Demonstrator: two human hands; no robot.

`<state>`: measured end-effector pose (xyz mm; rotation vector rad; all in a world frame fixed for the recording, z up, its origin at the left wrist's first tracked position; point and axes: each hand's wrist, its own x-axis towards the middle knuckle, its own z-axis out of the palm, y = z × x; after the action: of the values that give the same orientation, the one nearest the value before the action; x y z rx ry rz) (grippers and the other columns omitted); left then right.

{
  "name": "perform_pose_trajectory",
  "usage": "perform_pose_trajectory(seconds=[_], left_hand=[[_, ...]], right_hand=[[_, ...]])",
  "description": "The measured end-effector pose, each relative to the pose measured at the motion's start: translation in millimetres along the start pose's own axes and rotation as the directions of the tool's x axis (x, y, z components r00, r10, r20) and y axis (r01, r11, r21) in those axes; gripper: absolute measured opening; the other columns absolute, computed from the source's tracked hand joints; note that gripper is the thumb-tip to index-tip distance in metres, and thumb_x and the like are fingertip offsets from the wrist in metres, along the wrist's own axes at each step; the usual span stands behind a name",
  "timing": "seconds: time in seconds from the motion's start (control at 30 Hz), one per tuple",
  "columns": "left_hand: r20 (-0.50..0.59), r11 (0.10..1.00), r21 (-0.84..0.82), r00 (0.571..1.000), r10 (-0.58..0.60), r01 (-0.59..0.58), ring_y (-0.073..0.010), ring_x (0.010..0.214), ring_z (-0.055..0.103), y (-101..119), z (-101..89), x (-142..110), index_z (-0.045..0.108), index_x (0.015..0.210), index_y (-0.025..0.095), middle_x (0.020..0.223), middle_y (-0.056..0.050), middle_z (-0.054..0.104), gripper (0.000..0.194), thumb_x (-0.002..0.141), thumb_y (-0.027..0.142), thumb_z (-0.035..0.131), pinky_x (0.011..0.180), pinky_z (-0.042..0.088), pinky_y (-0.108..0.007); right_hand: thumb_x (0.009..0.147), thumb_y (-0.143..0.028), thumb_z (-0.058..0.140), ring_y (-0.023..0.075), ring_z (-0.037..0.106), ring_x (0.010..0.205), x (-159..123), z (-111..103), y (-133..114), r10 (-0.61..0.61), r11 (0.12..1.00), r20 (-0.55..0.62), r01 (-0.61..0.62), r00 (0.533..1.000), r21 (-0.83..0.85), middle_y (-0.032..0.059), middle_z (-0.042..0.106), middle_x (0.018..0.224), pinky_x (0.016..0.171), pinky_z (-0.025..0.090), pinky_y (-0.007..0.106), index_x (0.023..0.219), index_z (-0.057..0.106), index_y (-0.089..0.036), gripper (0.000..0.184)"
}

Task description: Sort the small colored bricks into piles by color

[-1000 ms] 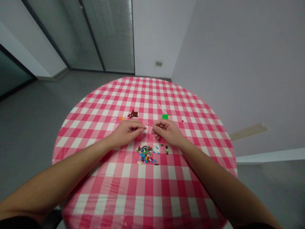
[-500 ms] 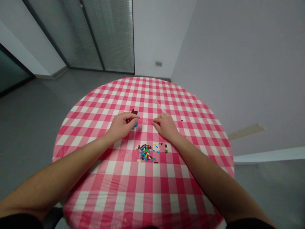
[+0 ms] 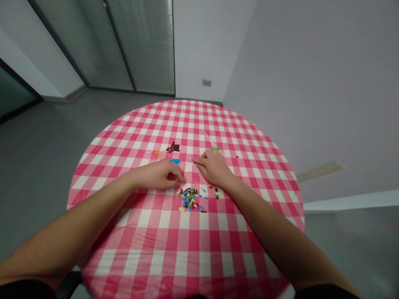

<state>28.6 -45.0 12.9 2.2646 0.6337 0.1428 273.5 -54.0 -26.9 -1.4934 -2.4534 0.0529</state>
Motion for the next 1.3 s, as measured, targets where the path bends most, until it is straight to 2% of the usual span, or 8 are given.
perform_pose_trajectory(seconds=[0.07,0.17,0.4,0.63,0.87,1.0,1.2,1.3], left_hand=[[0.078,0.999,0.031,0.997,-0.024,0.022,-0.0144,0.073,0.064,1.2,-0.2,-1.4,0.077,0.098,0.017,0.09,-0.005,0.075,0.02,0.084,0.017,0.063,0.067,0.047,-0.024],[0.119,0.999,0.034,0.993,-0.009,0.005,-0.0142,0.074,0.064,1.0,2.4,-1.1,0.077,0.098,0.018,0.09,-0.005,0.074,0.02,0.081,0.015,0.067,0.067,0.047,-0.023],[0.096,0.996,-0.046,0.993,0.074,-0.07,-0.0153,0.072,0.065,-3.1,8.7,2.2,0.077,0.083,0.02,0.081,-0.004,0.072,0.012,0.083,0.014,0.067,0.067,0.048,-0.024],[0.074,0.996,-0.061,0.995,0.071,-0.066,-0.0144,0.068,0.063,-4.2,9.9,2.2,0.076,0.08,0.019,0.078,-0.003,0.071,0.011,0.082,0.014,0.067,0.064,0.044,-0.023],[0.062,1.0,0.005,0.998,-0.031,0.031,-0.0144,0.069,0.063,-6.1,1.3,-1.7,0.076,0.086,0.02,0.082,-0.003,0.074,0.014,0.081,0.014,0.063,0.063,0.043,-0.024],[0.056,0.999,-0.027,0.998,-0.025,0.026,-0.014,0.066,0.063,-4.6,0.5,-2.3,0.077,0.087,0.021,0.081,-0.002,0.074,0.016,0.079,0.012,0.065,0.061,0.043,-0.023],[0.091,0.999,-0.018,0.995,0.047,-0.046,-0.0152,0.073,0.066,-1.4,8.1,1.9,0.077,0.087,0.021,0.083,-0.003,0.073,0.014,0.081,0.013,0.067,0.067,0.047,-0.024],[0.113,0.996,0.002,0.99,0.084,-0.084,-0.0152,0.073,0.066,-1.2,9.2,3.5,0.076,0.08,0.02,0.081,-0.003,0.073,0.016,0.084,0.011,0.063,0.069,0.047,-0.024]], right_hand=[[0.102,-0.031,0.051,0.0248,0.053,0.09,-1.3,-2.6,-3.0,-0.003,1.0,-0.007,0.003,1.0,0.003,0.0107,0.066,0.096,0.081,0.036,0.039,0.124,0.075,-0.025,0.033],[0.1,-0.03,0.054,0.0243,0.053,0.091,-4.1,-6.8,-4.7,-0.023,0.999,-0.043,0.025,0.999,0.034,0.0101,0.066,0.095,0.085,0.036,0.038,0.12,0.075,-0.022,0.03],[0.097,-0.024,0.056,0.0248,0.056,0.09,-8.6,-6.1,-3.7,-0.066,0.988,-0.071,0.075,0.995,0.136,0.0104,0.069,0.092,0.086,0.042,0.04,0.112,0.077,-0.019,0.026],[0.095,-0.023,0.059,0.0233,0.058,0.088,-9.2,-5.5,-0.2,-0.057,0.984,-0.082,0.069,0.995,0.164,0.0105,0.07,0.09,0.084,0.042,0.038,0.108,0.077,-0.017,0.023],[0.098,-0.026,0.059,0.022,0.058,0.091,-11.6,-12.2,-13.7,-0.253,0.948,0.057,0.236,0.966,0.214,0.0092,0.07,0.092,0.083,0.042,0.036,0.103,0.078,-0.018,0.021],[0.095,-0.023,0.061,0.0218,0.059,0.09,-12.7,-13.9,-19.1,-0.317,0.926,0.114,0.282,0.941,0.251,0.0086,0.071,0.091,0.082,0.042,0.035,0.094,0.079,-0.019,0.018],[0.088,-0.012,0.063,0.0159,0.062,0.075,-17.2,-20.2,-20.5,-0.384,0.847,0.161,0.277,0.909,0.454,0.0038,0.074,0.08,0.073,0.044,0.029,0.085,0.078,-0.02,0.018],[0.088,-0.01,0.06,0.0135,0.062,0.068,-19.2,-23.0,-21.2,-0.362,0.825,0.178,0.225,0.915,0.518,0.0017,0.075,0.078,0.066,0.043,0.026,0.083,0.079,-0.021,0.022]])
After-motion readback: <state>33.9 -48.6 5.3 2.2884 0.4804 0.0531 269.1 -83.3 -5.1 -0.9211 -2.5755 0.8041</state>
